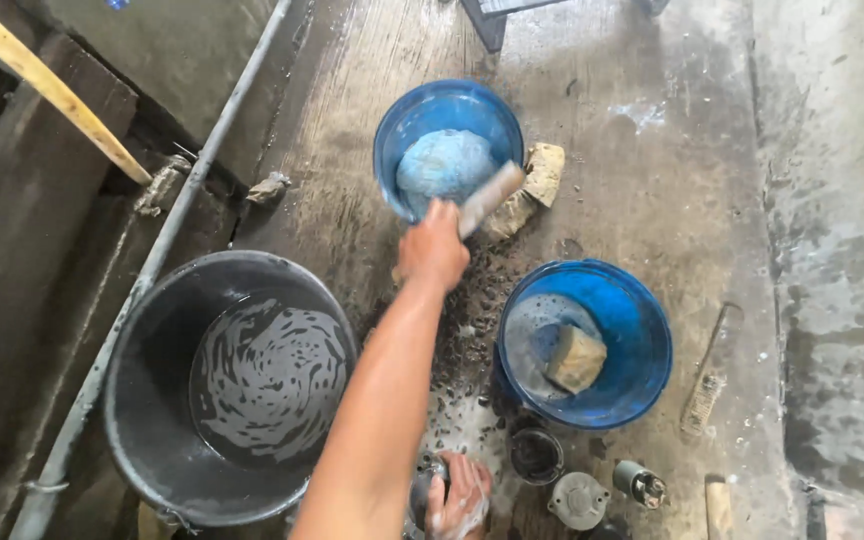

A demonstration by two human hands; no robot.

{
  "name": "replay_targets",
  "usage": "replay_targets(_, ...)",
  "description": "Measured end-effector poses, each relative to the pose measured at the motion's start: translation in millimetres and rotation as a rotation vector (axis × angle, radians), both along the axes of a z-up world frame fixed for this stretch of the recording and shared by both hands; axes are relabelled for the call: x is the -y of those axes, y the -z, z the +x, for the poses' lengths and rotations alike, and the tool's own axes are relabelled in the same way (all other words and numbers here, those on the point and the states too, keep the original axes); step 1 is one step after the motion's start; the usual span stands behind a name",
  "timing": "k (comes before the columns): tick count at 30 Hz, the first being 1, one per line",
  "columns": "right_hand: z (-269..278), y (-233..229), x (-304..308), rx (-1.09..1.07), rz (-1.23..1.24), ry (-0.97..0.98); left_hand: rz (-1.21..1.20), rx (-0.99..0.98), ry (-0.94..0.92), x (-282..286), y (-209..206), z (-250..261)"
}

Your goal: The person scrubs a small metal part with a brush and soapy water, repeatedly dipping it into a bucket and rinsing it. The person handles the part with both hands, using a brush to scrub and occasionally rinsing in a bucket of water.

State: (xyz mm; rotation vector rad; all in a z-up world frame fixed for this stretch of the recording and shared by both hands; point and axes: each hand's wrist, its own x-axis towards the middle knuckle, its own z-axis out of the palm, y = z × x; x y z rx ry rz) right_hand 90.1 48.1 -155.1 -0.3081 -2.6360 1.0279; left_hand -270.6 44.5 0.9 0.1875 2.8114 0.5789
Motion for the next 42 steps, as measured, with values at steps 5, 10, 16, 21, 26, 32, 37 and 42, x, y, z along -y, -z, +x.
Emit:
replay_targets(5,5,8,-1,0.034,-0.035,0.01,0.014,-0.15,-0.038,8,25,82)
replay_targets(10,13,26,-1,0.104,0.009,-0.023,0.036,0.026,-0.084,20,-39,138)
replay_targets(16,11,17,1,0.072,-0.04,0.011,-0.244,0.391,-0.169,44,-95,78)
replay_targets(21,10,22,0,0.063,-0.063,0.009,-0.352,0.388,-0.246,21,25,15)
replay_targets(26,8,17,-2,0.066,-0.079,-0.006,-0.412,0.431,-0.23,17,57,9)
replay_targets(32,16,27,-5,0.079,-0.088,-0.015,-0.235,0.377,-0.222,44,-103,98)
replay_targets(37,11,28,-4,0.035,-0.089,-0.025,0.139,0.28,-0.39,92,-102,203)
replay_targets(42,10,5,0,0.046,-0.116,0.002,0.545,0.351,-0.647,86,-89,245)
